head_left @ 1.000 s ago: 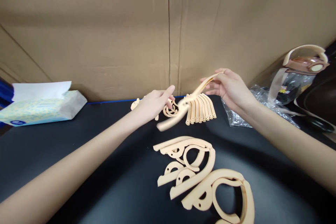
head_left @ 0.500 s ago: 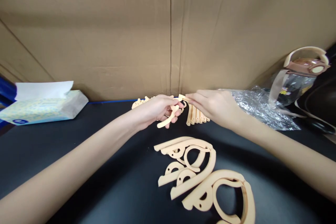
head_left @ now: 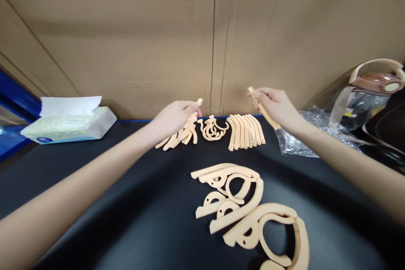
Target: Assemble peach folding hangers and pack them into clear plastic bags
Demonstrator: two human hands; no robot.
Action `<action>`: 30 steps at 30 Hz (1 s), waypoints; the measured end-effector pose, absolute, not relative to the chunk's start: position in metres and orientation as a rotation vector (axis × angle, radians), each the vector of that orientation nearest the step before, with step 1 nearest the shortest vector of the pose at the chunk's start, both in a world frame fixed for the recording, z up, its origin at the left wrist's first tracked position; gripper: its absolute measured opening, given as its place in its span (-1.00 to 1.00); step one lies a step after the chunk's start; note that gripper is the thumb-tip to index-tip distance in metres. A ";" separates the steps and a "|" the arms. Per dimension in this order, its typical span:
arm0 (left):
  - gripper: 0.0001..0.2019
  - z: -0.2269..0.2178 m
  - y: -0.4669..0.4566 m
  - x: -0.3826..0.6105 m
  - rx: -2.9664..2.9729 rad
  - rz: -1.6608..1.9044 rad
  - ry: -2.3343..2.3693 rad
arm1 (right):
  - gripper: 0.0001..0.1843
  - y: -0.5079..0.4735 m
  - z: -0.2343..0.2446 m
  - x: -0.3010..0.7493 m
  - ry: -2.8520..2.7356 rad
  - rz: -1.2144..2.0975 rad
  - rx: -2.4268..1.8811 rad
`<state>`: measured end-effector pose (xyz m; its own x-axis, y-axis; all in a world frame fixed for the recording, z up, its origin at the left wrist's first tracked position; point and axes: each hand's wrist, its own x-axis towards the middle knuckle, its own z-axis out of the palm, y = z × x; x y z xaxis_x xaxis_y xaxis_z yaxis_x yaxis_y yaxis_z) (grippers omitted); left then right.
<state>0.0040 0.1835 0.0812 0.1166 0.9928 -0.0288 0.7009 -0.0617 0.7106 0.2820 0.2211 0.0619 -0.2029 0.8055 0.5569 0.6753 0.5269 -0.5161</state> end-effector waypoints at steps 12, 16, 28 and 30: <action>-0.70 0.057 0.172 -0.040 2.223 0.530 1.900 | -0.88 0.178 0.029 0.316 -2.146 -0.403 -0.978; -0.65 0.064 0.135 -0.024 2.323 0.293 1.492 | -0.85 0.171 0.009 0.322 -2.351 -0.527 -0.843; -0.95 0.047 0.100 0.000 2.384 0.106 1.238 | -0.73 0.163 -0.001 0.317 -2.461 -0.437 -0.892; -0.94 0.047 0.101 0.001 2.360 0.143 1.237 | -0.72 0.161 0.002 0.315 -2.469 -0.372 -0.906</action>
<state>0.0010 0.1007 0.0466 0.5884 0.7994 -0.1216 0.7504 -0.4839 0.4502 0.3153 0.1610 0.0024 -0.6654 0.5321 0.5235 0.6628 0.7438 0.0864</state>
